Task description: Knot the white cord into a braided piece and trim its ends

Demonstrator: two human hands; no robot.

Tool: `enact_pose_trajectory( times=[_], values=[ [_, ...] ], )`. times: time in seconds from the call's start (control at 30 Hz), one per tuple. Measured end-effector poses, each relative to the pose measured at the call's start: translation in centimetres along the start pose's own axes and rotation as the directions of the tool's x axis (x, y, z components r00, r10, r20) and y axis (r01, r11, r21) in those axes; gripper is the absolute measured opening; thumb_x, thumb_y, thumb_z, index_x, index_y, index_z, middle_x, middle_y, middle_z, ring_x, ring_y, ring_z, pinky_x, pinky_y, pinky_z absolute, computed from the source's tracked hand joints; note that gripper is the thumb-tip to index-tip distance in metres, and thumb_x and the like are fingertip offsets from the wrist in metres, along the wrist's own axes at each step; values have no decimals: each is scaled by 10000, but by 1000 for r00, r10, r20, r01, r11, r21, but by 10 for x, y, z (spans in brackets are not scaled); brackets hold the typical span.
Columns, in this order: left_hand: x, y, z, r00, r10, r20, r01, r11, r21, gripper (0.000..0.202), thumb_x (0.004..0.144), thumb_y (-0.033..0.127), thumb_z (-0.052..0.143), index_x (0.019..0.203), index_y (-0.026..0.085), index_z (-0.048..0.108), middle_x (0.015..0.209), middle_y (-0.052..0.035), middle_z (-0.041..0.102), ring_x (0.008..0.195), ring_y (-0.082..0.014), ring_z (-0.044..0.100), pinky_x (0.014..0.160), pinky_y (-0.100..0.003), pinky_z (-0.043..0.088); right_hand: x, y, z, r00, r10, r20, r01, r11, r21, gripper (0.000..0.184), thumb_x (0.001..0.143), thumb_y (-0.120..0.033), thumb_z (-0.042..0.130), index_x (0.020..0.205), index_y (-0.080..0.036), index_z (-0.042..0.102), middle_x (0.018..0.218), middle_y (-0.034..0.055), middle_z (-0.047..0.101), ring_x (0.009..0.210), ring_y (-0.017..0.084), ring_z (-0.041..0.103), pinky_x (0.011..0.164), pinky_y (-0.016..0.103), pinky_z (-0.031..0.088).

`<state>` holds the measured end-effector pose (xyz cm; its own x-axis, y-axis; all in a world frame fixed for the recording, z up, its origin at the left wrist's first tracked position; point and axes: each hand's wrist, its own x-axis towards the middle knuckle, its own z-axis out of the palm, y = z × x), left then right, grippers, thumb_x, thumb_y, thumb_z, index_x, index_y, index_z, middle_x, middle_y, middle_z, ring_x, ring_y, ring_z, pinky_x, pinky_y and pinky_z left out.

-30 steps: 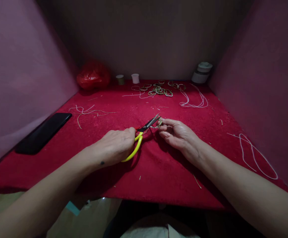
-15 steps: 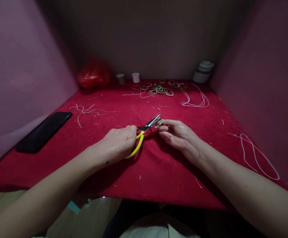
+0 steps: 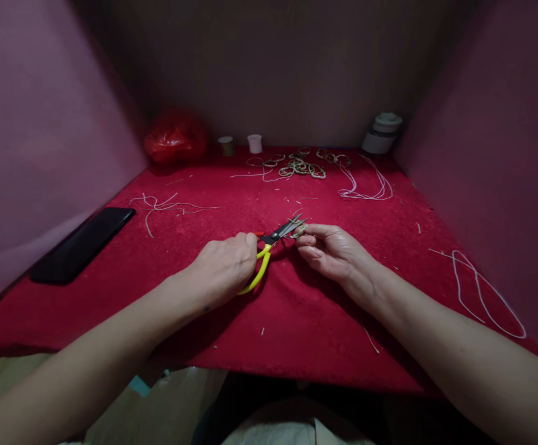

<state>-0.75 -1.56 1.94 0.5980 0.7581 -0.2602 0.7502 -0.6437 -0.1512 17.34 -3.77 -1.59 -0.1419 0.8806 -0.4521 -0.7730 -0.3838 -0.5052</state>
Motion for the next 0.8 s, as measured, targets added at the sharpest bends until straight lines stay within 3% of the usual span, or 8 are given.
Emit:
enact_pose_trajectory(
  times=[0.57, 0.8],
  values=[
    [1, -2, 5, 999, -3, -49, 5, 999, 42, 339, 926, 364, 329, 1013, 94, 515, 933, -165, 644, 786, -280, 662, 580, -310, 470, -1, 1, 1, 1000, -13, -4, 13, 999, -42, 189, 725, 12, 502, 641, -154, 475, 493, -35, 465, 362, 30, 358, 293, 104, 264],
    [-1, 1, 5, 999, -20, -30, 21, 999, 39, 358, 932, 364, 321, 1016, 79, 521, 953, -179, 632, 801, -285, 654, 569, -301, 452, -3, 1, 2, 999, -28, 45, 32, 996, -83, 169, 702, 12, 505, 645, -147, 492, 522, -30, 489, 368, 23, 347, 296, 107, 259]
  ],
)
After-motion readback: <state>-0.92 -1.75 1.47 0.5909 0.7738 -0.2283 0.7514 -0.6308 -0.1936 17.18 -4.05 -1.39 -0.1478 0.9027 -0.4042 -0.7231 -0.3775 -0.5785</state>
